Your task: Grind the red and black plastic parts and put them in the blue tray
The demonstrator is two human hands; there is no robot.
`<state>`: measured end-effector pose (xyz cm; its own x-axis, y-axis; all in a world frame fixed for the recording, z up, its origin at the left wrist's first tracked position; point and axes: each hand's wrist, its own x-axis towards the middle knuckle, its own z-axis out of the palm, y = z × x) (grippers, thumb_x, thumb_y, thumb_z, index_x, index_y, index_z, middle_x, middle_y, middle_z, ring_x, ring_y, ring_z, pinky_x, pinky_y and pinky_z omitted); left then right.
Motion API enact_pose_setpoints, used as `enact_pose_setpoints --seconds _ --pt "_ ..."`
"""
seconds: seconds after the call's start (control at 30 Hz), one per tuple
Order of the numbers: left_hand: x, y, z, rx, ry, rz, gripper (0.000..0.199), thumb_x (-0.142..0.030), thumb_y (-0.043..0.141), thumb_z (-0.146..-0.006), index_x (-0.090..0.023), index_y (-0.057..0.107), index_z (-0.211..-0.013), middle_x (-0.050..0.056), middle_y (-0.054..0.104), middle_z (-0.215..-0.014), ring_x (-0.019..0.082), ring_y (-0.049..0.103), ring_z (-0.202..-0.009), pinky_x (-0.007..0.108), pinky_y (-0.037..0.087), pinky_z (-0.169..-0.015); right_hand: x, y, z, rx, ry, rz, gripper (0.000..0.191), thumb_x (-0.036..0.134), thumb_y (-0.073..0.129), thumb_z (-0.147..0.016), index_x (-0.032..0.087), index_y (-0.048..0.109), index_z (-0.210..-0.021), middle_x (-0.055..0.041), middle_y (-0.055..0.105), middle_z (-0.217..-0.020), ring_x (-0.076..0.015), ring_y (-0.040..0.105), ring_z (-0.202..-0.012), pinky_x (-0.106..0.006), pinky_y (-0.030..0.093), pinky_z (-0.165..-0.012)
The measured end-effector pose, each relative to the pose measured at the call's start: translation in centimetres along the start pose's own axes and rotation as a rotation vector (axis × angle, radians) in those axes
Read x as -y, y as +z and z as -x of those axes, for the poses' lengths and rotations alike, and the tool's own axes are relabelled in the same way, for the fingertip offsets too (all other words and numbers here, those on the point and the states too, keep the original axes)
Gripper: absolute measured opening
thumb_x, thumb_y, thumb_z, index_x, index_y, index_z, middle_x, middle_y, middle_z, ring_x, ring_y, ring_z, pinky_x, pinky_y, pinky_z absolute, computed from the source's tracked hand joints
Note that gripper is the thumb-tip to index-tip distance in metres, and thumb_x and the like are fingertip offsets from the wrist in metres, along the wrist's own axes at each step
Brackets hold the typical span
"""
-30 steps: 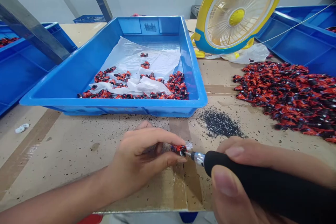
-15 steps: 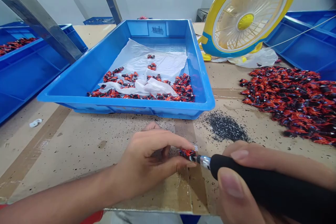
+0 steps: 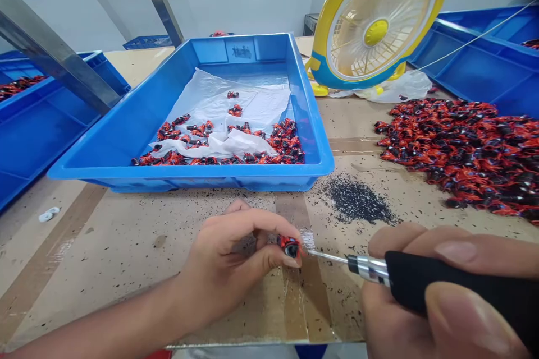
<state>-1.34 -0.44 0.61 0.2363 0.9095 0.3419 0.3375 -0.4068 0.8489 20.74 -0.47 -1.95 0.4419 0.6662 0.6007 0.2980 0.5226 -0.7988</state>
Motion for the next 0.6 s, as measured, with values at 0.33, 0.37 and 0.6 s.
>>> enact_pose_setpoints --seconds 0.33,0.37,0.6 --pt "0.3 0.2 0.0 -0.061 0.003 -0.101 0.019 -0.012 0.093 -0.085 -0.025 0.083 -0.094 -0.004 0.085 -0.076 0.011 0.065 -0.058 0.025 0.051 -0.061 0.3 0.4 0.1 -0.01 0.045 -0.076 0.027 0.047 0.094 -0.081 0.026 0.076 -0.085 0.0012 0.068 -0.074 -0.0213 0.069 -0.06 -0.04 0.061 -0.061" --pt "0.3 0.2 0.0 -0.071 0.006 -0.096 0.019 -0.012 0.093 -0.085 -0.025 0.083 -0.094 -0.004 0.085 -0.076 0.011 0.065 -0.058 0.025 0.05 -0.059 0.6 0.7 0.2 -0.026 0.048 -0.04 0.03 0.049 0.092 -0.081 0.026 0.074 -0.088 0.0007 0.067 -0.074 -0.0225 0.069 -0.062 -0.04 0.06 -0.059" --pt "0.1 0.1 0.0 -0.071 0.016 -0.038 0.021 -0.011 0.093 -0.084 -0.025 0.084 -0.096 0.0 0.085 -0.078 0.015 0.068 -0.062 0.026 0.052 -0.057 2.5 2.9 0.8 0.022 0.038 0.017 0.034 0.049 0.089 -0.083 0.026 0.069 -0.097 -0.0026 0.069 -0.081 -0.0243 0.072 -0.068 -0.037 0.058 -0.053"
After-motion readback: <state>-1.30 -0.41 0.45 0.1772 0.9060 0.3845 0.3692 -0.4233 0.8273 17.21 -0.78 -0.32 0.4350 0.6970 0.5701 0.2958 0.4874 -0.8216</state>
